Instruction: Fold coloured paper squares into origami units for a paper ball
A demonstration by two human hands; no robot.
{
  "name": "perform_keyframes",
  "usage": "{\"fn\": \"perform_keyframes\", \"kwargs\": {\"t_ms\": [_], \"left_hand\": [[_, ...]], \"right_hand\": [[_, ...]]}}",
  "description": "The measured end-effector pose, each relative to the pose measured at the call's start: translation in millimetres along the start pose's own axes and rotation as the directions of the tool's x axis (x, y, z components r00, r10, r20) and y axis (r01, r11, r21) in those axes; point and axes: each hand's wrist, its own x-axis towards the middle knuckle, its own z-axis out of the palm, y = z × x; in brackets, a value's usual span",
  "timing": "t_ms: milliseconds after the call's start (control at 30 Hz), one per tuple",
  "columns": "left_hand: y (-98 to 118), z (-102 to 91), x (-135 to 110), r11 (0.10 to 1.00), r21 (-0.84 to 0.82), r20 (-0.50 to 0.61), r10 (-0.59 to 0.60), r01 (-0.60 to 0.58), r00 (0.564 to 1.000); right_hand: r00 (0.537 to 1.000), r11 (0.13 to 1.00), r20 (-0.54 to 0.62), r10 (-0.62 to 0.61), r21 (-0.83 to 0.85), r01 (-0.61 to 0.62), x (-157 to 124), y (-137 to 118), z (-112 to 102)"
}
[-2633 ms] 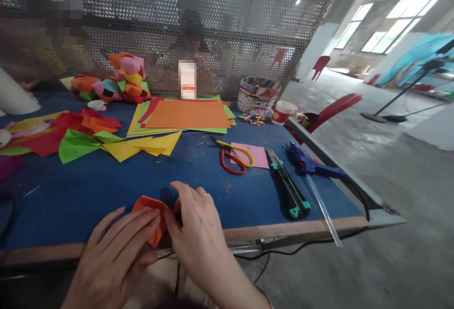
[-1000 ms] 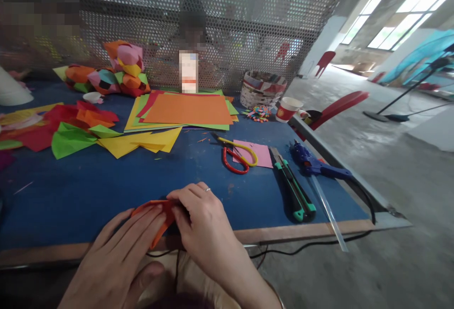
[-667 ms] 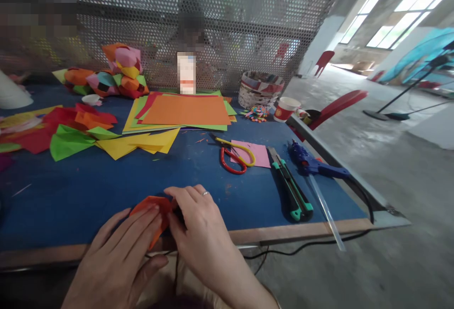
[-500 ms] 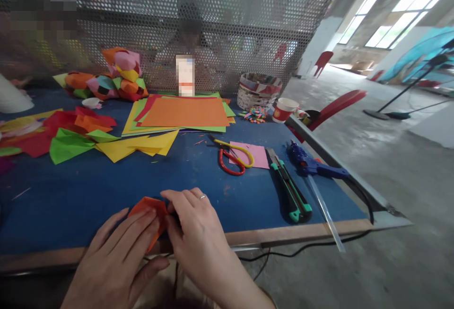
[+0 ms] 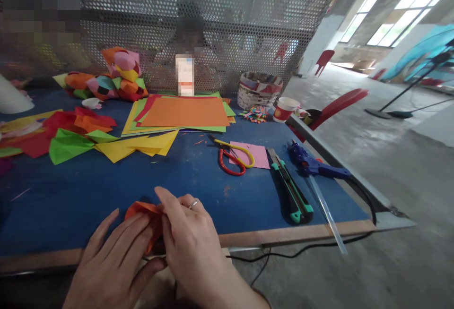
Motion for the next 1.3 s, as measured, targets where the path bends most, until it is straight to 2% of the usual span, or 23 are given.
{"fn": "perform_keyframes", "kwargs": {"t_ms": [267,500,600,733,1067,1300], "left_hand": [[2,5.7,-14,0.991,0.129,0.032,0.014,-0.018,0.999],[3,3.3,-16,0.991,0.130,0.028,-0.002,-0.002,1.000],[3,3.6,-18,0.990,0.139,0.030,0.006,-0.010,1.000],[1,3.6,-20,0.988,0.150,0.042,0.040,-0.046,0.998],[-2,3.0,-21,0.993,0.106,0.051,0.047,-0.052,0.998],[2,3.4,-20,0.997,0.083,0.051,0.001,-0.006,0.999]], "right_hand": [[0.995,0.995,0.071,-0.075,-0.063,0.080,-2,2,-1],[0.988,0.975,0.099,-0.121,-0.172,0.137,-5,1,1],[0.974,0.945,0.159,-0.163,-0.260,0.201,-6,-3,-2],[0.959,0.928,0.237,-0.154,-0.299,0.223,-3,-8,-7],[0.952,0.931,0.257,-0.167,-0.276,0.238,-12,3,-7],[0.975,0.941,0.139,-0.176,-0.269,0.208,-18,3,0]]}}
